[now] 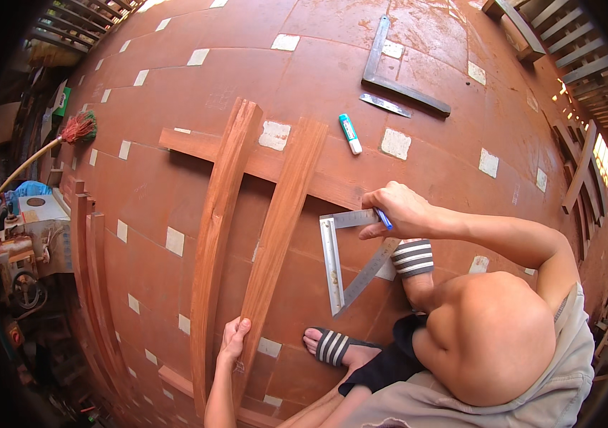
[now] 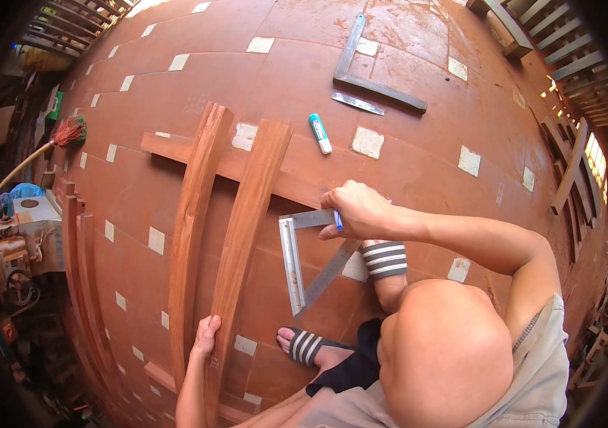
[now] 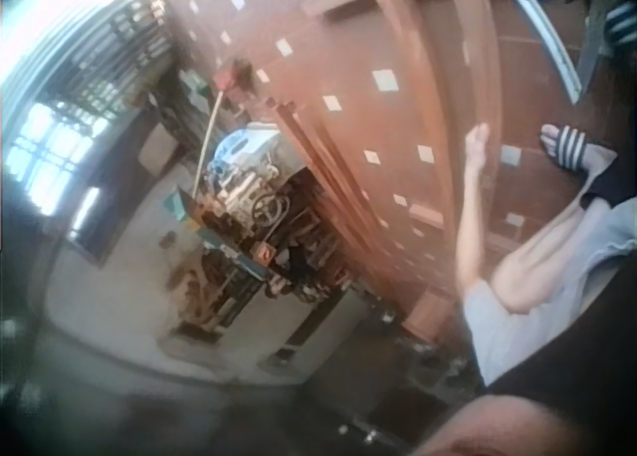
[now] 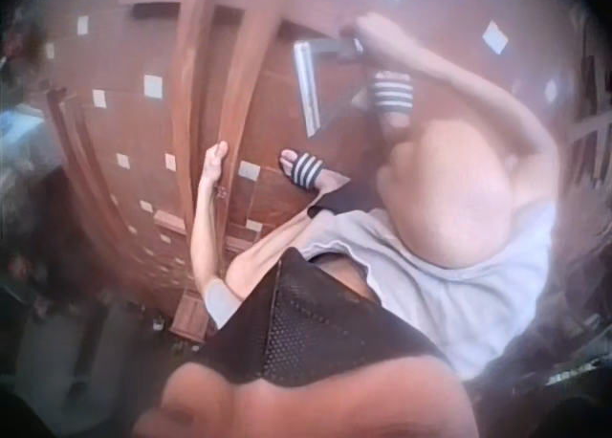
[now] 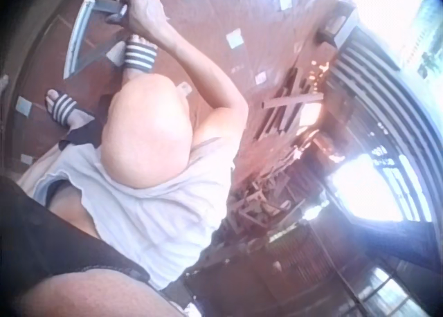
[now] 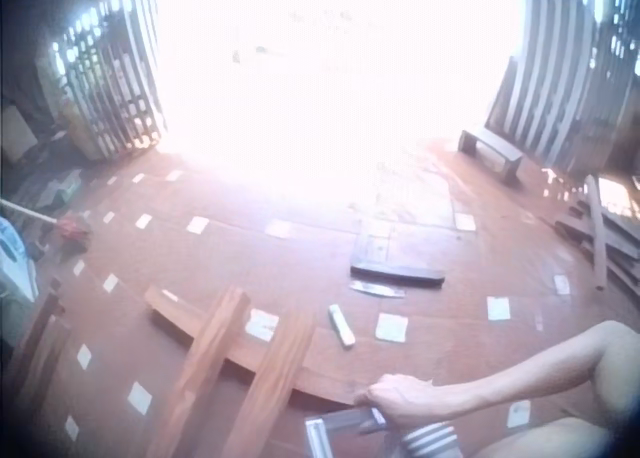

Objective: The person sits on the floor and uses a try square and a blue pen to mark measurements and lines on several wooden planks. They measure, mark, and reposition the planks repeatedly to prepare them for cutting.

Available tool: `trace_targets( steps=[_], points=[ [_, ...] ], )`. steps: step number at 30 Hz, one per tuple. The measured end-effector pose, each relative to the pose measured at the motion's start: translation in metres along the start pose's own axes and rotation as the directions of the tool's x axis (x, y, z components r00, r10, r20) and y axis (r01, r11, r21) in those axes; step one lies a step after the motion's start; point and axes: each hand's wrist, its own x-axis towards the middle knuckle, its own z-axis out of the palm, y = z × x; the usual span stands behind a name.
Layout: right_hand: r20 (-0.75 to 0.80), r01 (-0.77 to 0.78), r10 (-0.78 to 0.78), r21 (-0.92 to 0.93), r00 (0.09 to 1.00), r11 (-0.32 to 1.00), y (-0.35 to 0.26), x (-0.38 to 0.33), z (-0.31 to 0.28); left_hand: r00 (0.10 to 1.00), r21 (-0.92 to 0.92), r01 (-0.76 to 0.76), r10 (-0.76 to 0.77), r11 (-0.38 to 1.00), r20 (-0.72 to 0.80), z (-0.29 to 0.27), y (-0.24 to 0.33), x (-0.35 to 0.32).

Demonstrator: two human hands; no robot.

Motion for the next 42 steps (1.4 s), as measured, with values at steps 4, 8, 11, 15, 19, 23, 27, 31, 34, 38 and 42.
trace_targets(
  steps=[4,8,11,15,19,23,27,31,34,38,42],
  points=[
    [-0.126,0.034,-0.019,0.113,0.992,0.993,0.009,0.024,0.001,0.999,-0.034,0.030,-0.031,0.999,-0.029,0.002,-0.001,0.016],
    [-0.161,0.043,-0.008,0.218,0.987,0.975,0.006,0.053,0.010,0.994,0.097,0.086,-0.078,0.992,-0.079,0.000,0.004,0.021],
    [-0.107,0.005,0.025,0.276,0.994,0.961,0.007,0.080,0.024,0.970,0.243,-0.021,0.079,0.970,-0.231,0.011,0.056,0.013],
    [-0.231,0.080,0.019,0.414,0.973,0.907,0.007,0.104,0.048,0.895,0.383,-0.186,0.317,0.905,-0.314,0.025,0.183,0.046],
    [-0.112,-0.027,0.093,0.488,0.989,0.872,-0.001,0.120,0.040,0.781,0.401,-0.351,0.501,0.846,-0.372,0.053,0.251,0.127],
    [-0.135,0.011,0.062,0.481,0.989,0.877,0.007,0.123,0.034,0.888,0.109,-0.343,0.359,0.933,-0.286,0.058,0.267,0.171],
    [-0.066,-0.041,0.091,0.546,0.994,0.837,0.021,0.116,0.025,0.865,0.077,-0.390,0.394,0.917,-0.310,0.056,0.267,0.177],
    [-0.177,0.033,0.072,0.527,0.981,0.849,0.033,0.096,0.034,0.863,0.039,-0.417,0.409,0.908,-0.298,0.064,0.269,0.183],
    [-0.186,0.011,0.105,0.535,0.977,0.845,0.039,0.083,0.035,0.861,0.060,-0.408,0.406,0.911,-0.307,0.066,0.273,0.186],
    [-0.216,-0.004,0.153,0.565,0.964,0.825,0.042,0.075,0.034,0.823,0.094,-0.449,0.452,0.889,-0.345,0.072,0.282,0.192],
    [-0.273,0.020,0.152,0.539,0.950,0.842,0.052,0.077,0.030,0.849,0.103,-0.398,0.409,0.911,-0.334,0.075,0.291,0.197]
  ],
)
